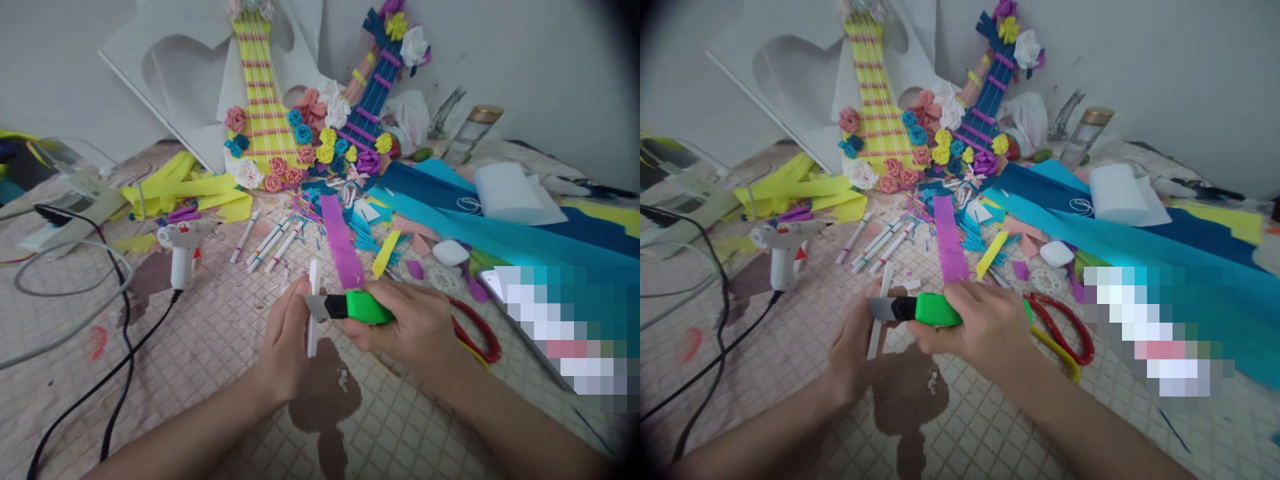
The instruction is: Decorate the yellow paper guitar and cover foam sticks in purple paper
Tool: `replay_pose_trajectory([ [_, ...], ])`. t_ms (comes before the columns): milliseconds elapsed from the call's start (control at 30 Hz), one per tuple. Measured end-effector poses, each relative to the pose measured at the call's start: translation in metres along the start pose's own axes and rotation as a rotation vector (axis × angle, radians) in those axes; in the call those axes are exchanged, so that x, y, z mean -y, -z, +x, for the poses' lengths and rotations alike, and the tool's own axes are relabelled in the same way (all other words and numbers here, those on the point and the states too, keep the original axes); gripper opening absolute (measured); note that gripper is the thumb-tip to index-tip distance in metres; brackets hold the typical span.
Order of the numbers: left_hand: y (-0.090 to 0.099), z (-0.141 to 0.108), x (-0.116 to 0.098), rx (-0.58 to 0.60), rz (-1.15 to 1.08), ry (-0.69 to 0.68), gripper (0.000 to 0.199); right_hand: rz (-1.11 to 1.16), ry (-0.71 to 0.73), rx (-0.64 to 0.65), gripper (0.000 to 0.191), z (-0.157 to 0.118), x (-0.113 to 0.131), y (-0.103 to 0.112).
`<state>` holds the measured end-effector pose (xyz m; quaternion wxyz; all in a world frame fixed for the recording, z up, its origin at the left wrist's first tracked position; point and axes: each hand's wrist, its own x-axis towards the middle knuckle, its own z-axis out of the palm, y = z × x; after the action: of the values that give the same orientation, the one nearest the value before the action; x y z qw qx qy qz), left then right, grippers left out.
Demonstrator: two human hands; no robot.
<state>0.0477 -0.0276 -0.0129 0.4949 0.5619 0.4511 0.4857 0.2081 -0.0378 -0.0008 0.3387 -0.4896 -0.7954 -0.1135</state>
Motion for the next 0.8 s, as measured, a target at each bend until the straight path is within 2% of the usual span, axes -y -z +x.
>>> replay_pose_trajectory([
  [267, 0.002, -0.001, 0.005, -0.016, 0.054, -0.063, 0.023, -0.019, -0.003, -0.041, 0.038, 0.001, -0.002, -0.002],
  [533, 0.001, 0.001, -0.008, 0.038, 0.029, -0.045, 0.032, -0.023, 0.008, -0.020, 0.040, 0.001, -0.002, -0.001],
  [800, 0.002, -0.005, 0.013, 0.019, -0.118, 0.031, 0.037, -0.012, 0.002, -0.034, 0.039, 0.001, -0.005, -0.001],
])
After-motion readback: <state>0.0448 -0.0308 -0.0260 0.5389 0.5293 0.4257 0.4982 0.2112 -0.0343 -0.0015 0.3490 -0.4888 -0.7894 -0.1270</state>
